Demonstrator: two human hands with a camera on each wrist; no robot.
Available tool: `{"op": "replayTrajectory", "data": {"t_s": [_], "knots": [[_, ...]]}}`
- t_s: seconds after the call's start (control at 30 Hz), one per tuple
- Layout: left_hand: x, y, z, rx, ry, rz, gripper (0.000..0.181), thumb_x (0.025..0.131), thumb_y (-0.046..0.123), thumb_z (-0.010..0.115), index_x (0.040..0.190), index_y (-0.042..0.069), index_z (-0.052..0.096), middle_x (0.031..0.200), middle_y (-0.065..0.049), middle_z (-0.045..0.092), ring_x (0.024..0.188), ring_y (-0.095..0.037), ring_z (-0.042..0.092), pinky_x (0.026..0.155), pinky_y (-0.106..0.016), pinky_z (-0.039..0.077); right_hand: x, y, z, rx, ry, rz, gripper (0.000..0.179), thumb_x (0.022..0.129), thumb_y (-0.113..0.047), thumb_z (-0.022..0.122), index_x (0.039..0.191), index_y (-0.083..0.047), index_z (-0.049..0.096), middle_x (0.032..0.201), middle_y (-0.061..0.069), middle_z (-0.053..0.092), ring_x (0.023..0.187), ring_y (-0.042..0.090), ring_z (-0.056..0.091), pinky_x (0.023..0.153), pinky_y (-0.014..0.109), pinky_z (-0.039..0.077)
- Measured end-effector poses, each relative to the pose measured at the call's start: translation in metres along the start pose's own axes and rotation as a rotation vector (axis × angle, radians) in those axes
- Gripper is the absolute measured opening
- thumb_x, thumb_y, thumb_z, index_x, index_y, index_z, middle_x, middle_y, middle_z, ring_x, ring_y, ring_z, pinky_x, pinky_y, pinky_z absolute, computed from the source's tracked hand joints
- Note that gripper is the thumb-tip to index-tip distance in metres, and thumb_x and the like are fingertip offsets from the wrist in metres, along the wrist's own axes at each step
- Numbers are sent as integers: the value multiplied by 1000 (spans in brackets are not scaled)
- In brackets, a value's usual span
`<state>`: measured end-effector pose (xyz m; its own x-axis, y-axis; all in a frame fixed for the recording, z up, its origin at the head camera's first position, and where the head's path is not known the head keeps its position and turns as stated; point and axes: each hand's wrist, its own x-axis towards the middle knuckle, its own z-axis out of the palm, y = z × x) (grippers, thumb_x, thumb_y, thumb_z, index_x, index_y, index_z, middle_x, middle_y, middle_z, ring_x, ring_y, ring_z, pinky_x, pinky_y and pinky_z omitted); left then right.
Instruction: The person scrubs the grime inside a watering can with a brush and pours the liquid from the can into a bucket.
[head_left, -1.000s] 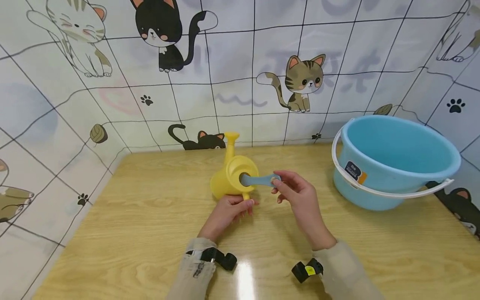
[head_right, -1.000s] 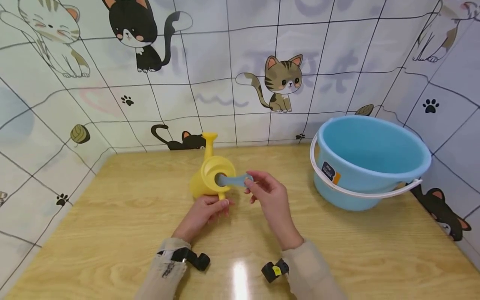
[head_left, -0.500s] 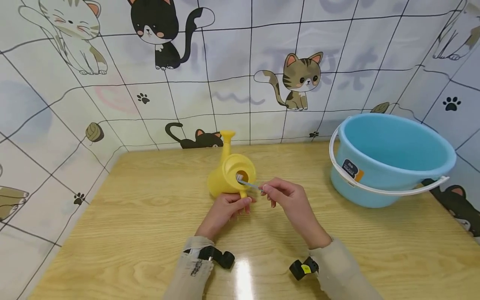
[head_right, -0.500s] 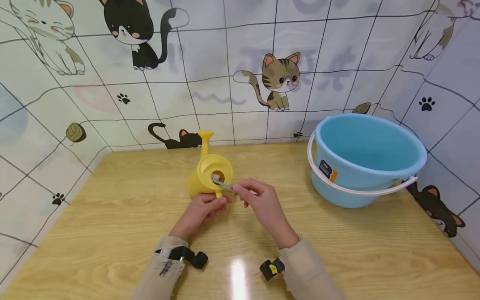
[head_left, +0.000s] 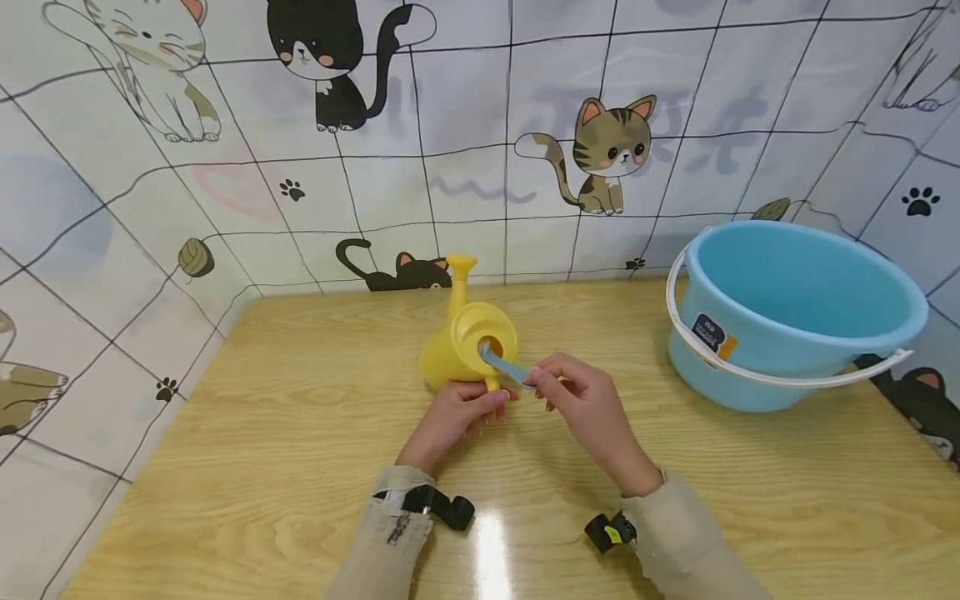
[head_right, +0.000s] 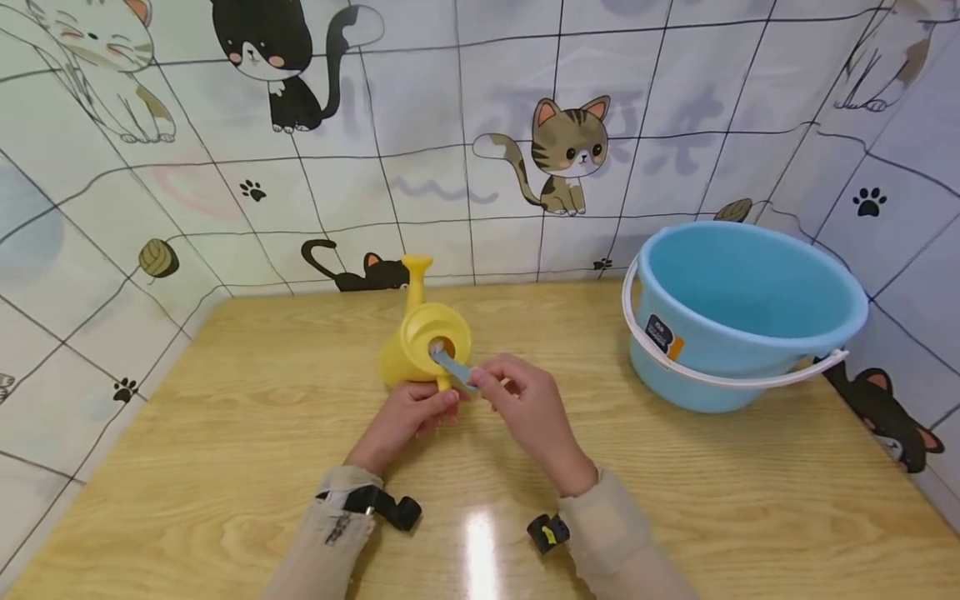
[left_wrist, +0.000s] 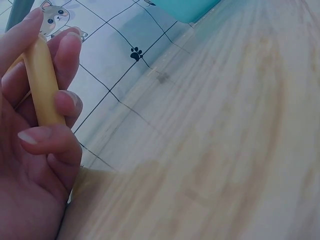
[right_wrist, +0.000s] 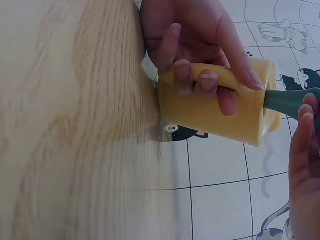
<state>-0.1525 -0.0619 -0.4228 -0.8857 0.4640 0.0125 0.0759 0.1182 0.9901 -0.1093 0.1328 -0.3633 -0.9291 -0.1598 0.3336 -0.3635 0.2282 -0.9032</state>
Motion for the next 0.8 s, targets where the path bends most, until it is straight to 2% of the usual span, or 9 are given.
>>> {"op": "replayTrajectory", "data": {"t_s": [0.1,0.2,0.3,0.43,0.6,0.7,0.8], "knots": [[1,0,0,7,0,5,41,86,37,58,92,-3,66,78,-26,56,51,-19,36,43,-22,30,-2,-9,0,-56,29,-48,13,90,-13,54,85,-6,64,79,8,60,66,13,53,57,31,47],[1,0,0,15,-2,8,40,86,37,57,92,-2,67,78,-25,56,51,-22,36,43,-22,30,-2,-11,1,-105,82,-63,15,90,-15,55,83,-7,65,77,7,62,62,12,53,54,28,46],[2,0,1,20,-1,9,41,86,37,58,91,-2,67,78,-24,57,53,-24,36,43,-22,30,-2,-11,2,-128,129,-46,14,89,-17,57,84,-8,65,75,6,63,58,12,52,50,26,44],[2,1,1,22,9,5,42,85,37,58,89,-4,66,79,-25,57,52,-20,37,44,-22,31,0,-10,3,-117,135,-8,12,87,-15,59,91,-6,65,79,5,63,59,12,54,50,25,44],[1,2,1,23,23,3,41,85,36,59,89,-3,67,78,-25,58,51,-19,37,43,-22,30,3,3,4,-82,123,2,11,86,-11,59,96,-8,64,92,2,59,65,14,55,53,27,47],[1,1,2,23,25,2,41,85,36,59,88,-3,67,78,-24,59,51,-22,37,43,-22,30,5,17,2,-74,123,22,14,87,-17,59,100,-13,63,101,-2,55,74,14,56,55,30,49],[0,1,1,22,29,5,41,85,36,59,86,-4,67,77,-25,59,52,-28,37,43,-22,31,8,29,2,-56,102,88,22,87,-29,59,106,-19,59,106,-3,54,81,14,57,58,37,50]]}}
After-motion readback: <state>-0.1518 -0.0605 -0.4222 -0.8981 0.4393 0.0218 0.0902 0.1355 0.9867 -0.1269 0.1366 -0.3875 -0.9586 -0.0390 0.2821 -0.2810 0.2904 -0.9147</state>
